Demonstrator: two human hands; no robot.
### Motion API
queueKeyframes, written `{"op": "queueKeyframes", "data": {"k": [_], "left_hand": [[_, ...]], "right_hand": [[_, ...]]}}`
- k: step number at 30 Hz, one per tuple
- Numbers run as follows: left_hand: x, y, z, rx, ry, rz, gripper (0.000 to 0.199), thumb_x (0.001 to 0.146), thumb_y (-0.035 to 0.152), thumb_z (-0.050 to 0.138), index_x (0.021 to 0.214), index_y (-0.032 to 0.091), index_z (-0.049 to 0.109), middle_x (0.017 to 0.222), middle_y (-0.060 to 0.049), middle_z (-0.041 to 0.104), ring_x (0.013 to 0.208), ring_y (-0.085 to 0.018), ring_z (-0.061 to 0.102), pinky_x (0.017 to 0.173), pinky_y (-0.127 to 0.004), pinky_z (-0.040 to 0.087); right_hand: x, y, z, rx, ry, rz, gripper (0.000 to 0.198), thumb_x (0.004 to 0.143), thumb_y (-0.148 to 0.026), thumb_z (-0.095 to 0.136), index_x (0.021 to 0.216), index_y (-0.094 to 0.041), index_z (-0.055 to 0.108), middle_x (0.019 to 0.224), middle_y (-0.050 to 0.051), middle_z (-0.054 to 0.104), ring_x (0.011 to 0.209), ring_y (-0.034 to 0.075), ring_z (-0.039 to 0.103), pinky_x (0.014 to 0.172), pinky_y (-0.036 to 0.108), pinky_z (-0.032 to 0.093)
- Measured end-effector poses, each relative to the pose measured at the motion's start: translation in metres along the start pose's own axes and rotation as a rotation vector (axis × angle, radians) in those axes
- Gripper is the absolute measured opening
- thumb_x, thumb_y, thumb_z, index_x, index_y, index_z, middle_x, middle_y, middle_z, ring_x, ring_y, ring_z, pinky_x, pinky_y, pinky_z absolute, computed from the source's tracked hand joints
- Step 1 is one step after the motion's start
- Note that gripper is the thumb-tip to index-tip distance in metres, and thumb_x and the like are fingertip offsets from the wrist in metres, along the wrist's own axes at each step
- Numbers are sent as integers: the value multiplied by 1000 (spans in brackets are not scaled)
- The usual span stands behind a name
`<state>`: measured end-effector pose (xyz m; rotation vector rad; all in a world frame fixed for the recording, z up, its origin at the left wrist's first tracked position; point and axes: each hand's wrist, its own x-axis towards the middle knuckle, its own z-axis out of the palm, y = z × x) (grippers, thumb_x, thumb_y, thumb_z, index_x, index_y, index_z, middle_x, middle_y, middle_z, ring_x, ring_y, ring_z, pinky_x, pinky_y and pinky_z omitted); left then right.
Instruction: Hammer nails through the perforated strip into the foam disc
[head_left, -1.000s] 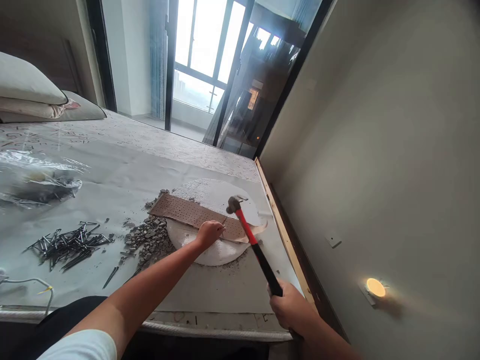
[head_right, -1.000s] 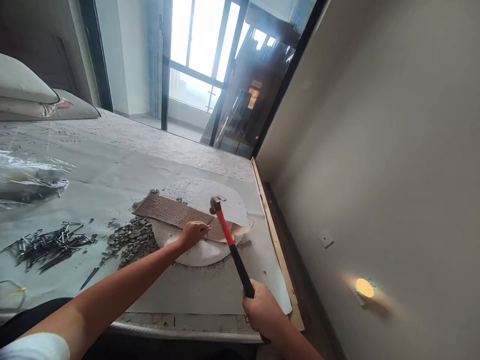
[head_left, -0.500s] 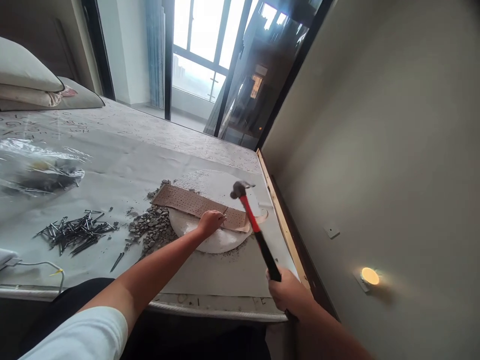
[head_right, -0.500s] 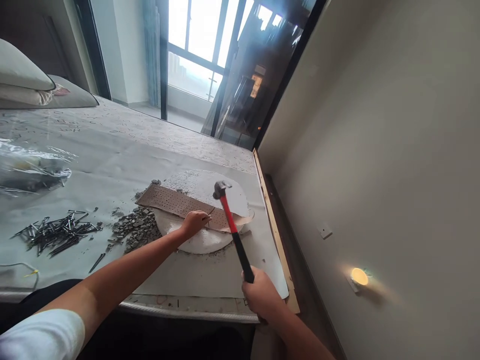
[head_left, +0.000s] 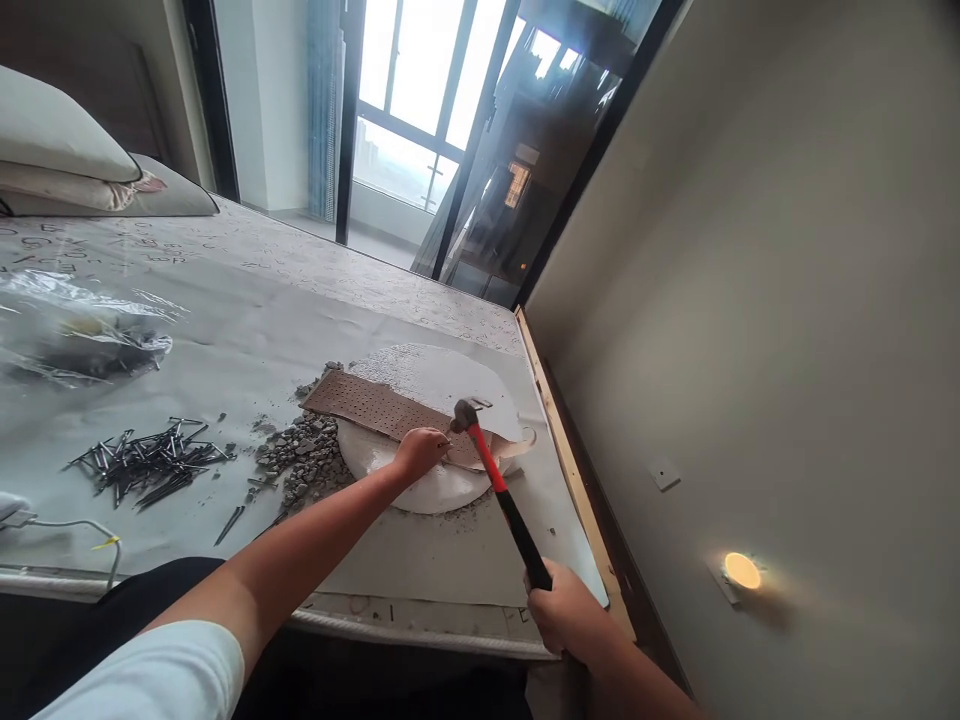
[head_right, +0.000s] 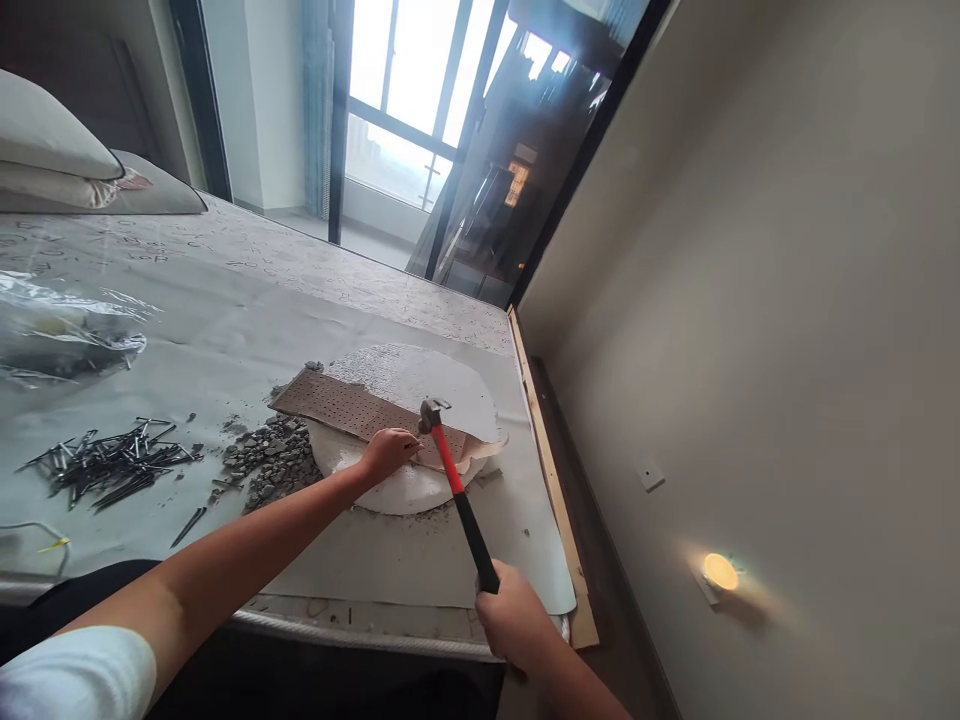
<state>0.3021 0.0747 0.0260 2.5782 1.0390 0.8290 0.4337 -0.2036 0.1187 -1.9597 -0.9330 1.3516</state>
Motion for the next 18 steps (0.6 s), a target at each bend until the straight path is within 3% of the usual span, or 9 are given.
{"op": "queueKeyframes", "data": {"k": [5, 13, 18], "left_hand": [[1, 1, -2, -40, -5, 7, 26, 80, 31, 55, 65, 17, 70, 70, -6, 68, 65, -16, 59, 58, -24, 38], [2, 1, -4, -77, -22, -39, 15, 72, 26, 60, 64, 17, 70, 69, -5, 66, 64, -15, 57, 58, -23, 37], [3, 0, -18, -293, -6, -67, 14, 66, 20, 58, 76, 16, 67, 69, -3, 63, 63, -13, 54, 58, -22, 38]], "right_hand": [[-7, -18, -8, 129, 26, -76, 19, 56, -17, 42, 72, -23, 33, 41, -12, 26, 32, 5, 21, 34, 19, 15], [2, 2, 9, -19, 6, 71, 20, 48, -13, 35, 65, -23, 30, 32, -11, 27, 26, 8, 28, 31, 20, 18], [-5, -5, -6, 159, 64, -37, 18, 53, -16, 39, 68, -23, 32, 38, -13, 24, 31, 5, 19, 32, 19, 16]]}}
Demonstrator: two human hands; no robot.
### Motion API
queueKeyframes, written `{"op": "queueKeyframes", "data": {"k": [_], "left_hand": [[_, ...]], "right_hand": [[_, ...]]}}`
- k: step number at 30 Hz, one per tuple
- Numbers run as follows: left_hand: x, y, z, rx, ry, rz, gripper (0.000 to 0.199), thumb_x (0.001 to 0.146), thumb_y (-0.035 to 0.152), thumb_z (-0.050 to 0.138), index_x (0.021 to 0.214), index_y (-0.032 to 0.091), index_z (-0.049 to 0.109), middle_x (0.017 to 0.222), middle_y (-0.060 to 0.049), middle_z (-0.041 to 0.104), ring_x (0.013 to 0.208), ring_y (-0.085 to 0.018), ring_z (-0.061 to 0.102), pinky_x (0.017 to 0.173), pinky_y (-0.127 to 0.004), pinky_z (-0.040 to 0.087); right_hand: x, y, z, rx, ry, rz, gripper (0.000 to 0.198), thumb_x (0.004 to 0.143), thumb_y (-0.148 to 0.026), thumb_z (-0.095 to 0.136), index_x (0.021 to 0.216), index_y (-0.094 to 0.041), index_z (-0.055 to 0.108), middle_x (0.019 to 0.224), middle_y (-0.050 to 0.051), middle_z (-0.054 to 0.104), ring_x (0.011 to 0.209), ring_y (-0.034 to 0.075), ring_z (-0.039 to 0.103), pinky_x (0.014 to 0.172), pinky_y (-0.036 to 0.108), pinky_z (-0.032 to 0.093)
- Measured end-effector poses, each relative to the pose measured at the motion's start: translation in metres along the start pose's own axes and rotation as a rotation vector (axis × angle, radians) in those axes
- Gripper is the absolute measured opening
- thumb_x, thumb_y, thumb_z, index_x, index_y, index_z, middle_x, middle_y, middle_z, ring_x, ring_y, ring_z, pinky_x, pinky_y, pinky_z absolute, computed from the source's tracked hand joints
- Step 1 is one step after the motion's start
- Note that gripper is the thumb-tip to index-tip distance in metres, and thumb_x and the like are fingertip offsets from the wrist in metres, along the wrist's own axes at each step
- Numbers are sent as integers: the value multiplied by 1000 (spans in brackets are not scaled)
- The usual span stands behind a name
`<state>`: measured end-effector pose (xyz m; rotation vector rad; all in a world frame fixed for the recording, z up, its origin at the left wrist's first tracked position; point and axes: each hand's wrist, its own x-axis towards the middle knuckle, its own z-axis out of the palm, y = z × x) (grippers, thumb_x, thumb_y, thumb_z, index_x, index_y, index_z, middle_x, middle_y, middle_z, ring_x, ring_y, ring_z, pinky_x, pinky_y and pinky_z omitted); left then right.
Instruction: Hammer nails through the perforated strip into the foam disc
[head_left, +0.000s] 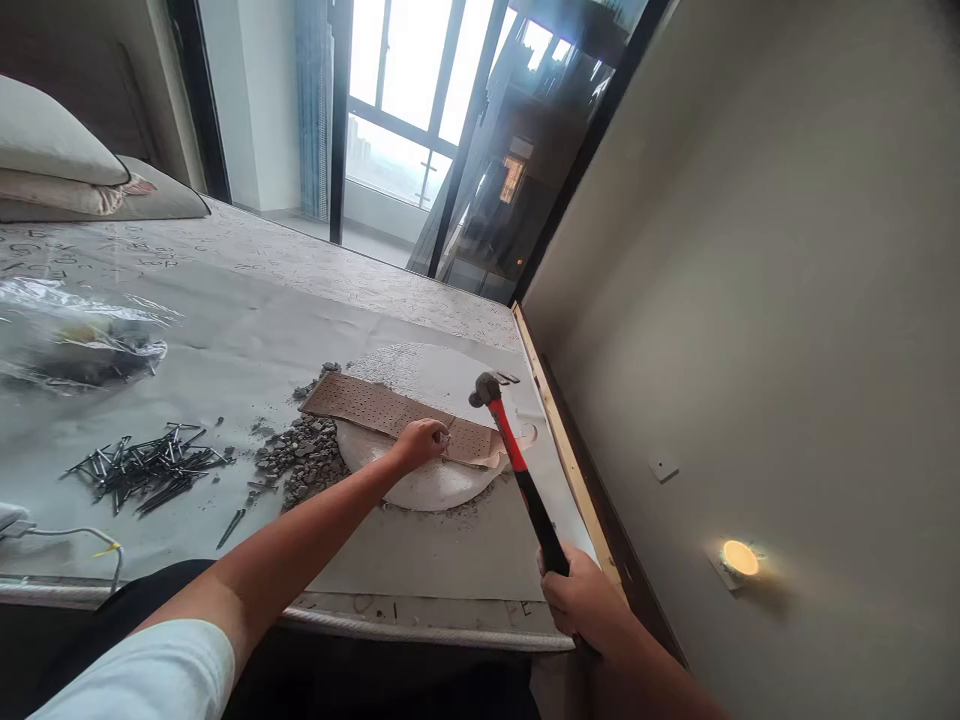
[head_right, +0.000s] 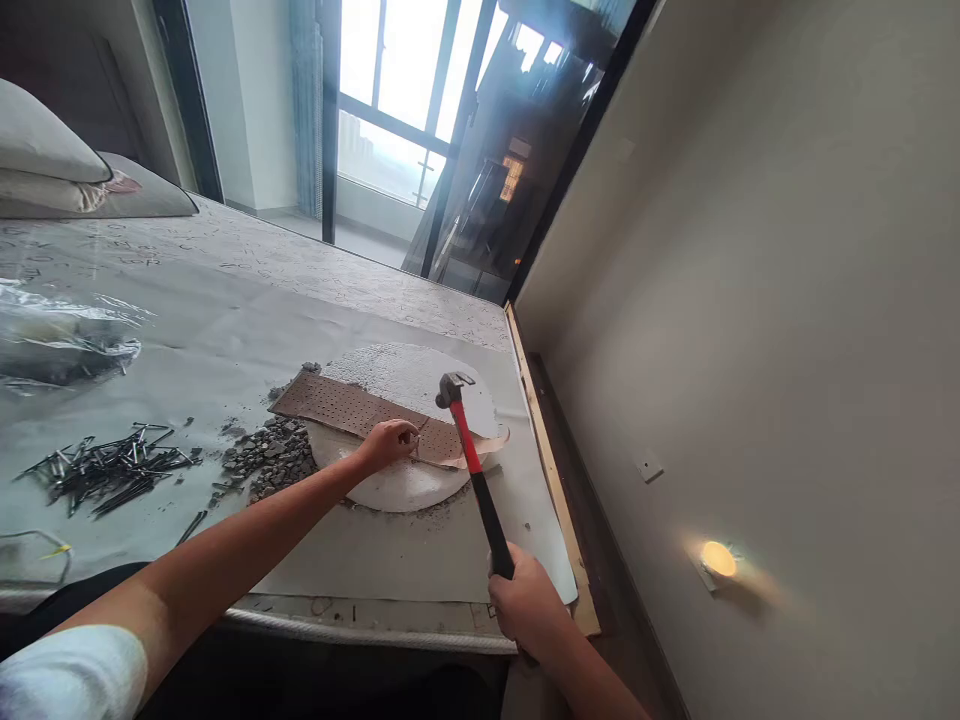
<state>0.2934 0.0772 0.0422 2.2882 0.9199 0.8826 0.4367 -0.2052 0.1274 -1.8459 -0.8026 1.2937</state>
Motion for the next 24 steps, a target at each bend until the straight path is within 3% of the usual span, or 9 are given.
{"op": "queueKeyframes", "data": {"k": [3, 7, 10, 17, 24], "left_hand": [[1, 1, -9, -209, 46, -136, 16, 66, 21, 50, 75, 16, 62, 65, -1, 60, 57, -11, 50, 53, -21, 37], [5, 3, -14, -454, 138, -317, 13, 65, 24, 45, 68, 17, 55, 53, 3, 48, 48, -10, 42, 47, -21, 34], [8, 5, -14, -559, 140, -413, 9, 64, 25, 46, 64, 17, 51, 50, 5, 43, 43, -8, 37, 42, -20, 31], [12, 9, -21, -801, 97, -524, 5, 64, 23, 48, 65, 18, 48, 53, 3, 44, 41, -6, 31, 39, -20, 26], [15, 9, -23, -864, 121, -614, 9, 67, 21, 52, 63, 18, 44, 49, 5, 38, 38, -5, 28, 39, -20, 23]], "right_hand": [[3, -4, 0, -16, -3, -18, 18, 54, -15, 40, 69, -22, 34, 41, -12, 25, 33, 4, 19, 34, 18, 16], [12, 6, 12, -201, -42, 51, 17, 53, -12, 39, 65, -22, 33, 38, -11, 27, 30, 6, 26, 34, 20, 17], [12, 8, 11, -226, -38, 38, 15, 56, -13, 41, 65, -22, 34, 37, -11, 27, 30, 7, 27, 35, 20, 19], [2, -2, -6, -128, 46, -142, 10, 62, -19, 46, 69, -22, 39, 45, -10, 28, 36, 5, 24, 38, 20, 20], [15, 25, 24, -245, -84, -29, 13, 55, -11, 40, 62, -22, 36, 38, -10, 30, 32, 6, 27, 37, 21, 17]]}}
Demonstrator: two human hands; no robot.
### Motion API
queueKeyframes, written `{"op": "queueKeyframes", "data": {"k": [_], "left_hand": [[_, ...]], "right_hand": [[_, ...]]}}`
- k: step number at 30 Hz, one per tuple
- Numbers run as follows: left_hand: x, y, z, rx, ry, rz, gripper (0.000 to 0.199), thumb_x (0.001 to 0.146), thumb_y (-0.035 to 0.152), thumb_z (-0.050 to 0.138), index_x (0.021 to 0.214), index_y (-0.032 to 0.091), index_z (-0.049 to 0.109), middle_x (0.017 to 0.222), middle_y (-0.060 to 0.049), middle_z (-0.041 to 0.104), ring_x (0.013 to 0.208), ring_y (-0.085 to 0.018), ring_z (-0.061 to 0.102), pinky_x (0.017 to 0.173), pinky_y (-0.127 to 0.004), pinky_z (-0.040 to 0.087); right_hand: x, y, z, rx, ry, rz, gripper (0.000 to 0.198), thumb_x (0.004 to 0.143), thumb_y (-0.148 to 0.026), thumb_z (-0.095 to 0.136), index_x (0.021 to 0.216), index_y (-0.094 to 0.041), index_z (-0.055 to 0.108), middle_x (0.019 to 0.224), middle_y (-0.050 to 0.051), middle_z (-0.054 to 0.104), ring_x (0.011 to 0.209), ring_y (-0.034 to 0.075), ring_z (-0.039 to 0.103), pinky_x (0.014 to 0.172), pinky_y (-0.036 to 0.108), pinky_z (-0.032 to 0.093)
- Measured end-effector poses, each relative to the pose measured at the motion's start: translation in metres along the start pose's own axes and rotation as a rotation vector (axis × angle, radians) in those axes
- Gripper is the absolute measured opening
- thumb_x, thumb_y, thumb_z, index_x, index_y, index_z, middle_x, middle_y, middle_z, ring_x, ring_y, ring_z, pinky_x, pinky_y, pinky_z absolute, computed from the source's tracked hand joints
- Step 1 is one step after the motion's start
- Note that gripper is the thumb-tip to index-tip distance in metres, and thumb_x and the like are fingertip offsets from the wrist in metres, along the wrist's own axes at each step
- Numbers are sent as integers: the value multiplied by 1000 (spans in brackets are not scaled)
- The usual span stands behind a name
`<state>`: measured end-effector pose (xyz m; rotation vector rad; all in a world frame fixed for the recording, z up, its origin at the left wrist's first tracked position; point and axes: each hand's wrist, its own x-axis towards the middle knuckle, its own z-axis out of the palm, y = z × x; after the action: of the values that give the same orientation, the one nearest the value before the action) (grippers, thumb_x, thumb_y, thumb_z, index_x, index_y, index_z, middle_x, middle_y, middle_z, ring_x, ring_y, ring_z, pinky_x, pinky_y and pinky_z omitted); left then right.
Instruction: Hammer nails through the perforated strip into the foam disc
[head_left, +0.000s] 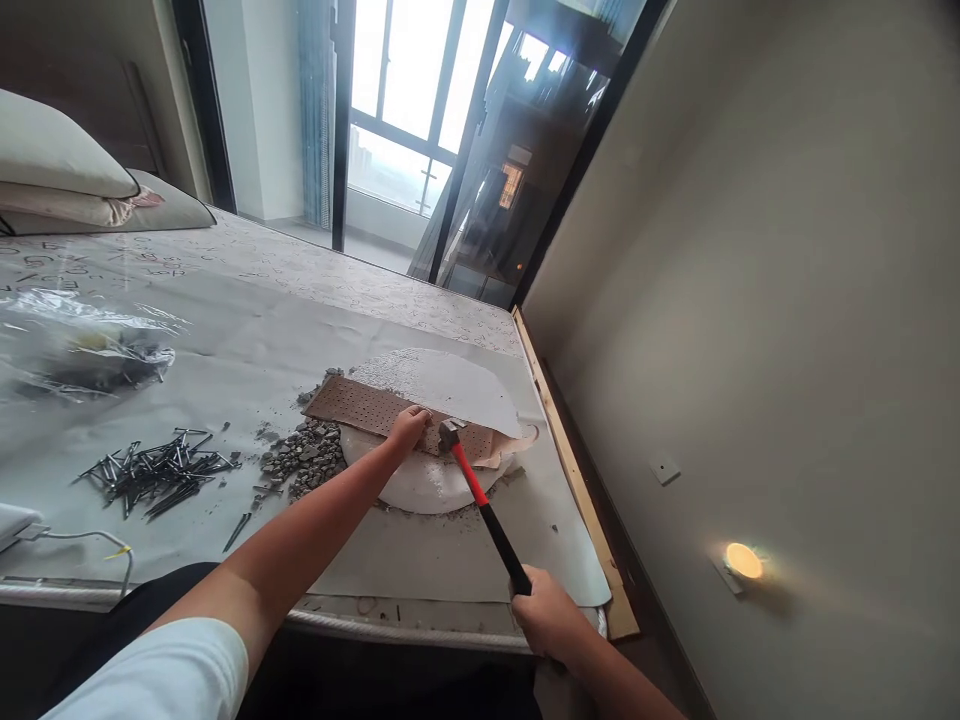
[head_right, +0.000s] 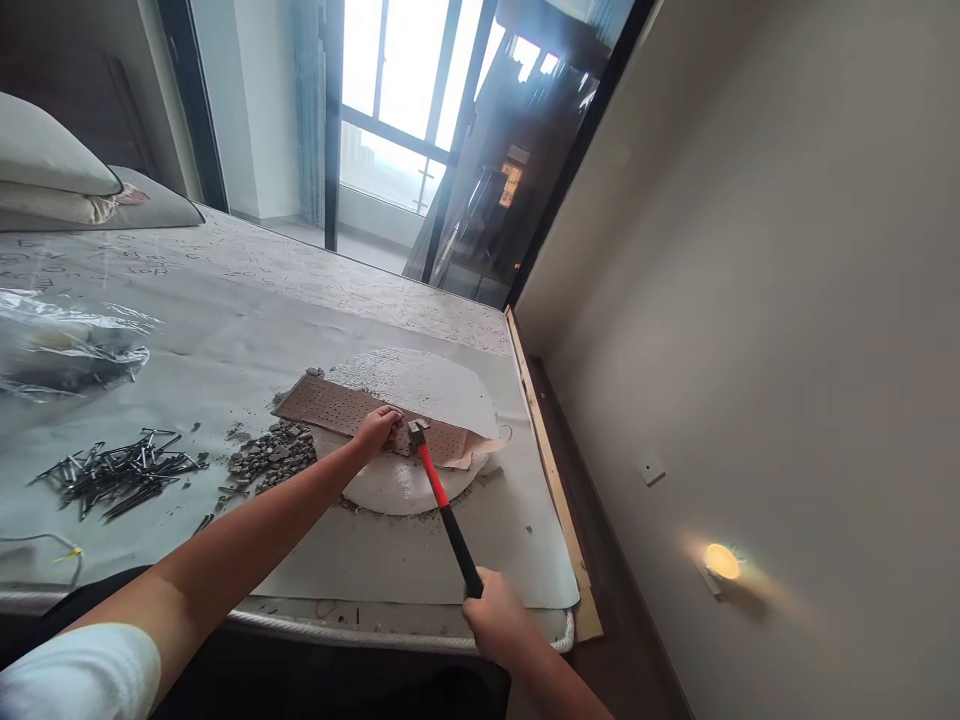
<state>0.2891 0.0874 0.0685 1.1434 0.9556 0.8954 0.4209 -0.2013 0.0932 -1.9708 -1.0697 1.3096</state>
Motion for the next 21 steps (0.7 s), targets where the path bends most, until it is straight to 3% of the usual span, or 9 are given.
{"op": "queueKeyframes", "data": {"k": [8, 13, 17, 21], "left_hand": [[9, -6, -1, -33, -1, -26, 12, 72, 26, 56, 69, 17, 50, 58, 1, 48, 42, -6, 36, 40, -20, 29], [6, 2, -10, -165, -61, 10, 18, 74, 31, 57, 74, 14, 54, 61, -2, 53, 47, -8, 45, 45, -22, 36], [-10, 16, -53, -178, -65, 79, 30, 77, 41, 53, 79, 12, 58, 64, -5, 58, 51, -11, 50, 49, -24, 40], [-40, 21, -122, 13, 157, 173, 31, 77, 41, 47, 74, 12, 58, 56, -2, 54, 43, -9, 43, 43, -21, 33]], "right_hand": [[-30, -31, -22, 209, 61, -116, 13, 58, -19, 42, 69, -22, 37, 45, -11, 27, 36, 5, 23, 36, 20, 20], [-31, -6, 6, 364, -34, -51, 13, 57, -21, 44, 67, -23, 35, 37, -13, 27, 30, 6, 24, 33, 20, 20], [-41, 32, 48, 505, -138, -75, 15, 64, -27, 50, 68, -23, 36, 37, -14, 25, 28, 4, 20, 32, 19, 19], [-48, 38, 74, 615, -157, -209, 26, 71, -37, 60, 79, -20, 42, 46, -12, 35, 35, 3, 30, 38, 18, 26]]}}
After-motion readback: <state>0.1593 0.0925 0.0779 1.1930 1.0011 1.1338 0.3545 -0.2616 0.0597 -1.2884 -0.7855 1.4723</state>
